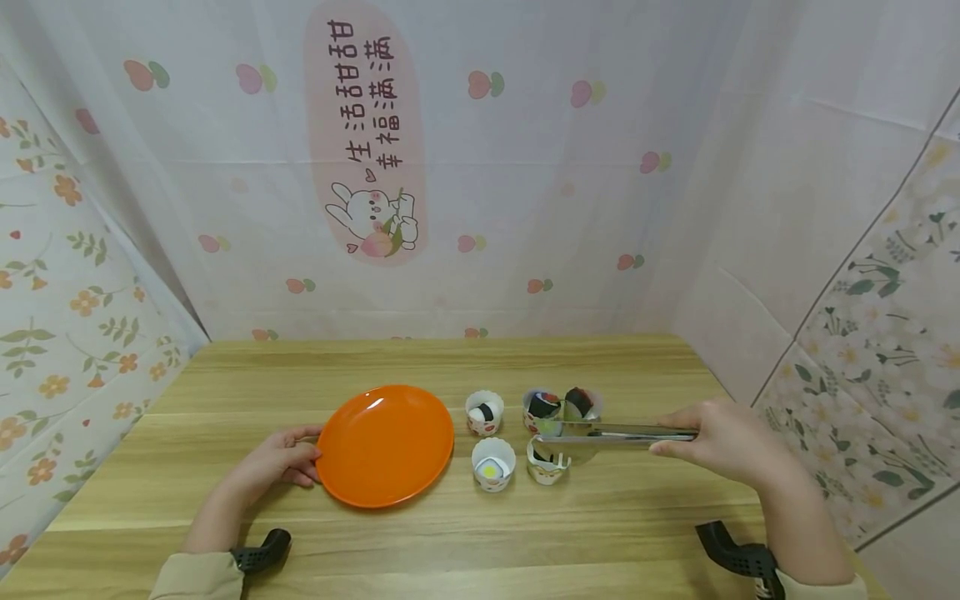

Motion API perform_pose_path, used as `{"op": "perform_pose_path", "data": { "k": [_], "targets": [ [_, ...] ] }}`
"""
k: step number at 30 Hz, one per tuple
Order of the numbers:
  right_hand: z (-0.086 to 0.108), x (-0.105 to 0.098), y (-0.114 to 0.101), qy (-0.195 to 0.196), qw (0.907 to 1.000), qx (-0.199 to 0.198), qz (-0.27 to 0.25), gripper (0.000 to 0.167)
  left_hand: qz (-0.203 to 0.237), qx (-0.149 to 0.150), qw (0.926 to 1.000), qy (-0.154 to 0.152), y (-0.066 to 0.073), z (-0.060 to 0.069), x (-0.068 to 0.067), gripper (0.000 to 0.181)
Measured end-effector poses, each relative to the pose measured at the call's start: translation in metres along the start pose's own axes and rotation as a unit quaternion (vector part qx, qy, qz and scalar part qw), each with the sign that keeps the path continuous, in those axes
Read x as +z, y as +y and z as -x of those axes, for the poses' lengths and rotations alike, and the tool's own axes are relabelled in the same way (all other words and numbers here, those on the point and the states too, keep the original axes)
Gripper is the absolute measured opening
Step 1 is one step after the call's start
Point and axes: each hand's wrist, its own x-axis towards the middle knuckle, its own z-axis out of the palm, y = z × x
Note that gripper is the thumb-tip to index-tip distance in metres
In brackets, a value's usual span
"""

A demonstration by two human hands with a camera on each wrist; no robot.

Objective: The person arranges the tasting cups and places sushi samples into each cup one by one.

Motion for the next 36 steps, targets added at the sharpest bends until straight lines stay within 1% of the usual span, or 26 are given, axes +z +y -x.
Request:
{"op": "perform_pose_path", "data": {
  "k": [3,7,14,20,27,30,36],
  "targets": [
    [-0.0012,0.0012,0.0003,0.002,0.9999,-0.008,-0.007,0.055,0.001,0.000,1.0000,0.000,0.0007,0.0002,0.0005,0.063],
    [-0.0018,0.0023,-0.0002,0.007,0.9999,-0.012,-0.003,0.055,0.003,0.000,1.0000,-0.001,0.0008,0.0001,0.0003,0.063],
    [-0.0011,0.0016,-0.0012,0.010,0.9999,-0.005,-0.006,0.058,0.002,-0.005,1.0000,0.000,-0.0026,-0.0011,-0.0015,0.064],
    [-0.0015,0.0012,-0.0014,0.015,0.9999,-0.002,0.007,0.061,0.001,-0.002,1.0000,-0.001,-0.0018,-0.0007,-0.0012,0.064],
    [-0.0029,0.0030,-0.0008,0.027,0.9994,-0.002,0.024,0.059,0.003,-0.001,1.0000,-0.001,0.0006,-0.0001,0.0003,0.064],
    [-0.0039,0.0046,0.0004,0.031,0.9992,0.006,0.026,0.060,0.002,0.003,1.0000,-0.005,0.0001,-0.0001,-0.0001,0.064],
    [-0.0059,0.0062,0.0016,0.040,0.9981,0.038,0.027,0.065,0.003,0.001,1.0000,-0.007,-0.0018,-0.0007,-0.0009,0.064]
  ]
}}
